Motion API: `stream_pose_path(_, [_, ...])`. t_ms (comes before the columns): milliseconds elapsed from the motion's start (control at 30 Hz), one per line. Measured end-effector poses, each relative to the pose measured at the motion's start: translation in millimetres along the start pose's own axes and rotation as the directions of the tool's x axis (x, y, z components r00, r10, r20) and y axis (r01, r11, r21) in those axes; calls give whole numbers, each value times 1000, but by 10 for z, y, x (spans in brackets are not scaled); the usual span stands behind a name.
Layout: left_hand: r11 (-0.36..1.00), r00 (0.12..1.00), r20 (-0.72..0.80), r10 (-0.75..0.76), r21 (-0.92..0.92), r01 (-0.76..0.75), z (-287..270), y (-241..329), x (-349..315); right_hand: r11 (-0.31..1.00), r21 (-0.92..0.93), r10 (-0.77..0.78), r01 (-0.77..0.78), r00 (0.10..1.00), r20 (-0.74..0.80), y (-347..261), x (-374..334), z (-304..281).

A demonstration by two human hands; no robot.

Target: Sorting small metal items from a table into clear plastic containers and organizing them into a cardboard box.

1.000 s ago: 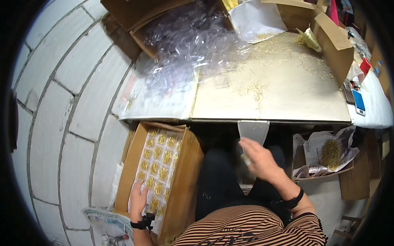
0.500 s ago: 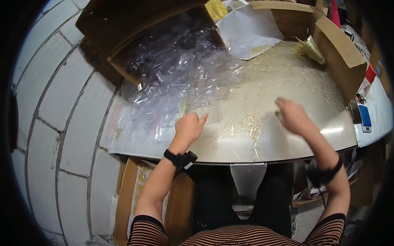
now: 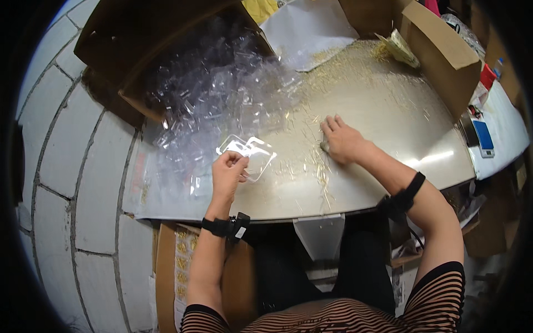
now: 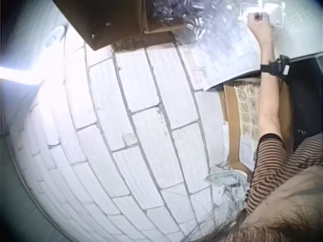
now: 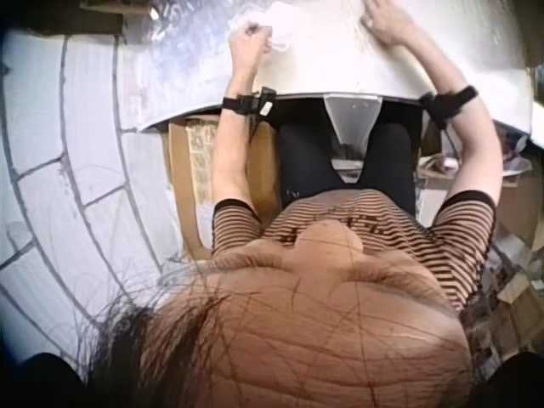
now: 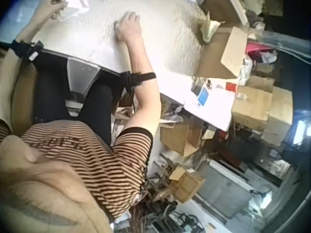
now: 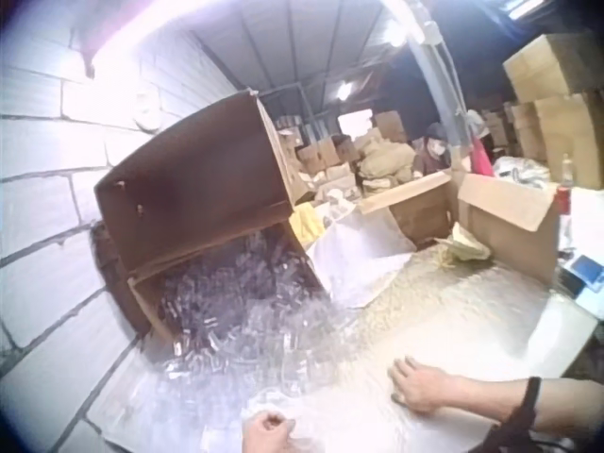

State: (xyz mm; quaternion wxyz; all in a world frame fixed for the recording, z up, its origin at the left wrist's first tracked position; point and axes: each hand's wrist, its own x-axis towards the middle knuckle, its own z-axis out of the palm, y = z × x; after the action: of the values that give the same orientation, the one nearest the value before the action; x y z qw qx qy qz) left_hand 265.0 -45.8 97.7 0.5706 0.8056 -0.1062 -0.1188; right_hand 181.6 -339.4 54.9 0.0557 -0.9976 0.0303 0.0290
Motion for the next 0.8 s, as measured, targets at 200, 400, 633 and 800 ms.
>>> stream_pose_path(200, [718, 988, 13, -154, -686, 120, 72, -267, -1299, 903, 428, 125, -39, 977, -174, -287, -519, 29])
stream_pose_path(400, [526, 856, 407, -318, -676, 516, 73, -1259, -2344, 969, 228, -19, 94, 951, -309, -618, -184, 213])
stream_pose_path(633, [531, 685, 637, -355, -465, 708, 791, -1660, -2441, 774, 632, 128, 35, 969, -210, -484, -588, -25])
stream_pose_path(800, [420, 668, 711, -222, -549, 723, 1191, -1910, -2330, 935, 291, -100, 201, 939, -329, -977, -728, 285])
